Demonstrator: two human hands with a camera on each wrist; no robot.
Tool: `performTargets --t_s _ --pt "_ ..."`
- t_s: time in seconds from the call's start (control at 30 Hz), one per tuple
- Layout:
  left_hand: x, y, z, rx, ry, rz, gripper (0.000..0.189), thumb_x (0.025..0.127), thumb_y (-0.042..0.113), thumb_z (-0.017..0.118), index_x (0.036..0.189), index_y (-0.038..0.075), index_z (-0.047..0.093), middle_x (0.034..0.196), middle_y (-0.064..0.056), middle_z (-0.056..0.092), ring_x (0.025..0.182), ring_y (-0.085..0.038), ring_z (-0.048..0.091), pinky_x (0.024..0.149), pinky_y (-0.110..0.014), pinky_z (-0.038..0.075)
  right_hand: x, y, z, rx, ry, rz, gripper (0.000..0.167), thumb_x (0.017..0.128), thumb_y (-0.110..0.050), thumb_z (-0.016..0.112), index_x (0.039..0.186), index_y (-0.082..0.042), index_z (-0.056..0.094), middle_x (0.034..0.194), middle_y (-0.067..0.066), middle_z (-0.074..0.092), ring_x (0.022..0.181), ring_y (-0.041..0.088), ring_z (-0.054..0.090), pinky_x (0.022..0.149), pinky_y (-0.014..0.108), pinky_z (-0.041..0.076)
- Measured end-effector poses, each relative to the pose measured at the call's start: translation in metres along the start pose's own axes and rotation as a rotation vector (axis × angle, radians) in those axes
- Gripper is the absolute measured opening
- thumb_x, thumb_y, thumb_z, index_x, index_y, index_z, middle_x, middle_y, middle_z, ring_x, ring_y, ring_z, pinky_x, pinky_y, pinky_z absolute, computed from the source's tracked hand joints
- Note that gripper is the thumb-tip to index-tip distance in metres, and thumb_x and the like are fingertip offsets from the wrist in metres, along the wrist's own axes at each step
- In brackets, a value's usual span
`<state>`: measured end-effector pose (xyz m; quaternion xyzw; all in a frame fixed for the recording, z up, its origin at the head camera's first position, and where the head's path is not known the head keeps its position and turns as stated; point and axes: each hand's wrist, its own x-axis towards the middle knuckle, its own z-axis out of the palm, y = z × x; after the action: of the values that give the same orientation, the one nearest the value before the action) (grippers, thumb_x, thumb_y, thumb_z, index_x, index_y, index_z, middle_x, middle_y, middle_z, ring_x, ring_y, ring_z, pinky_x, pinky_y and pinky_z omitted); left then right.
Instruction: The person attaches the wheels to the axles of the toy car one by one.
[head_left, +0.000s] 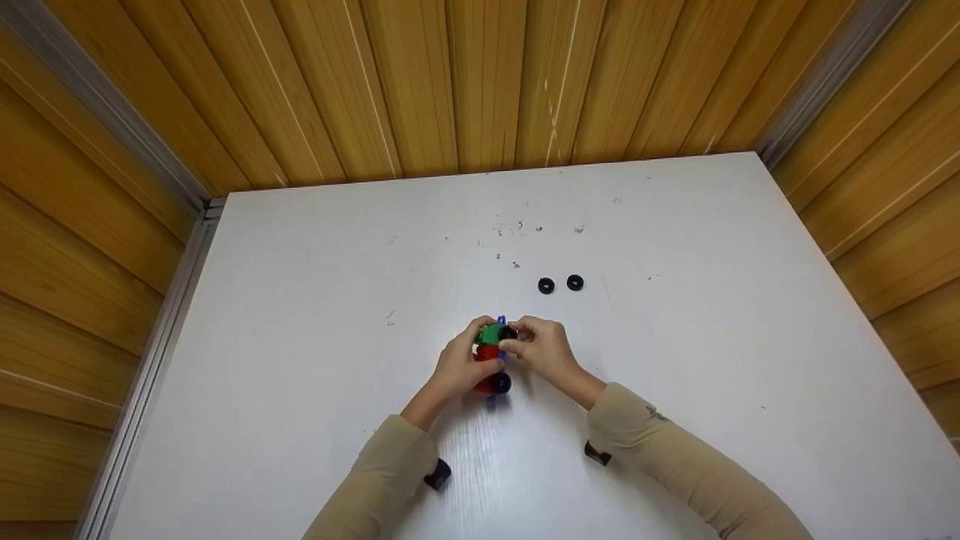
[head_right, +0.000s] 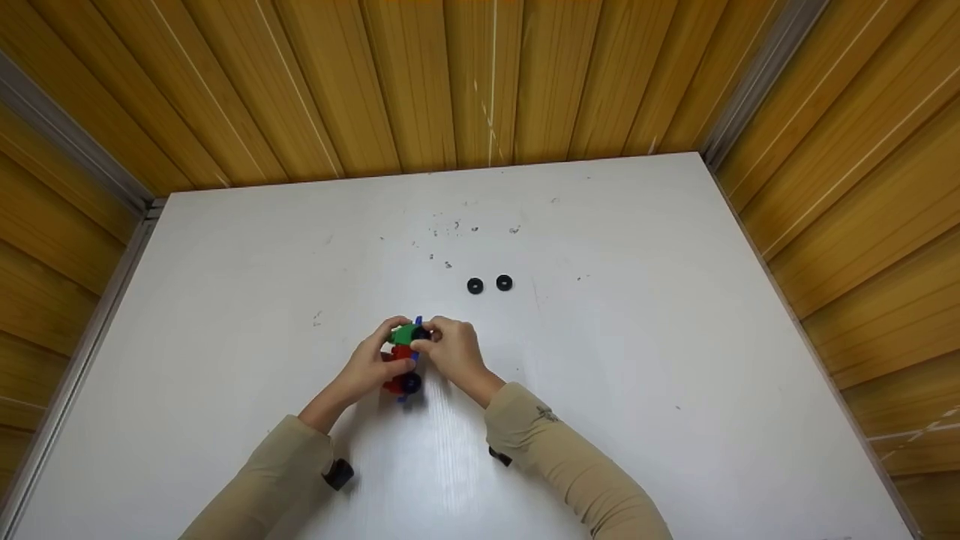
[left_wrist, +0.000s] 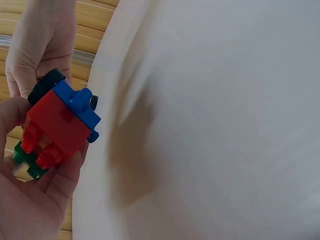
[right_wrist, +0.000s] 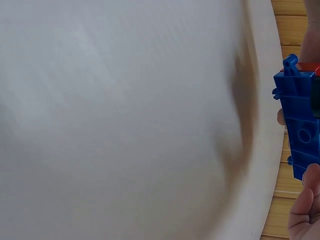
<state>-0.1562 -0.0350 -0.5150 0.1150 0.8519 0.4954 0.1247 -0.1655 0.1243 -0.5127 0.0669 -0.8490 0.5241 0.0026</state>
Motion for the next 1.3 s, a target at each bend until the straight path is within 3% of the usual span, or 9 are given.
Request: performTargets --t_s 0.3,0.5,0.77,0.97,1.3 --pt "0.002 -0.002 0.003 -0.008 -0.004 -0.047 0.056 0.077 0.02 0.064 0.127 0.021 0.04 0.118 -0.011 0.053 0.08 -0.019 0.054 0.069 -0.032 0.049 -0.001 0.005 0.0 -0.018 0.005 0.012 0.024 0.07 -0.012 0.072 0.09 -0.001 0.065 0.07 0.008 0.061 0.061 0.01 0.054 0.053 0.015 0.044" --pt "0.001 -0.002 0.003 -0.015 -0.006 -0.039 0.056 0.076 0.019 0.064 0.127 0.021 0.04 0.117 -0.012 0.054 0.077 -0.018 0.054 0.067 -0.03 0.048 -0.003 0.005 -0.001 -0.03 -0.007 -0.017 0.024 0.071 -0.014 0.071 0.092 -0.002 0.064 0.07 0.006 0.059 0.062 0.009 0.051 0.053 0.015 0.043" --pt "0.001 -0.003 0.001 -0.017 -0.014 -0.025 0.057 0.077 0.02 0.063 0.129 0.02 0.04 0.117 -0.013 0.054 0.082 -0.021 0.057 0.068 -0.032 0.05 -0.004 0.012 -0.004 0.021 -0.013 -0.148 0.03 0.074 -0.026 0.07 0.092 -0.003 0.062 0.067 0.002 0.056 0.058 0.007 0.05 0.051 0.019 0.042" --pt "0.001 -0.004 0.001 -0.024 -0.011 -0.01 0.057 0.076 0.019 0.063 0.129 0.019 0.04 0.116 -0.014 0.054 0.083 -0.021 0.057 0.068 -0.032 0.05 -0.005 0.004 -0.005 -0.043 -0.042 -0.078 0.028 0.074 -0.012 0.069 0.098 0.0 0.061 0.069 0.007 0.059 0.058 0.008 0.05 0.052 0.017 0.042" --pt "0.001 -0.003 0.0 -0.03 -0.022 -0.023 0.058 0.077 0.019 0.064 0.129 0.02 0.04 0.118 -0.014 0.053 0.086 -0.022 0.058 0.069 -0.031 0.05 -0.006 0.003 -0.006 -0.047 -0.074 -0.037 0.027 0.075 -0.01 0.067 0.1 -0.002 0.06 0.071 0.007 0.059 0.06 0.009 0.049 0.053 0.016 0.041"
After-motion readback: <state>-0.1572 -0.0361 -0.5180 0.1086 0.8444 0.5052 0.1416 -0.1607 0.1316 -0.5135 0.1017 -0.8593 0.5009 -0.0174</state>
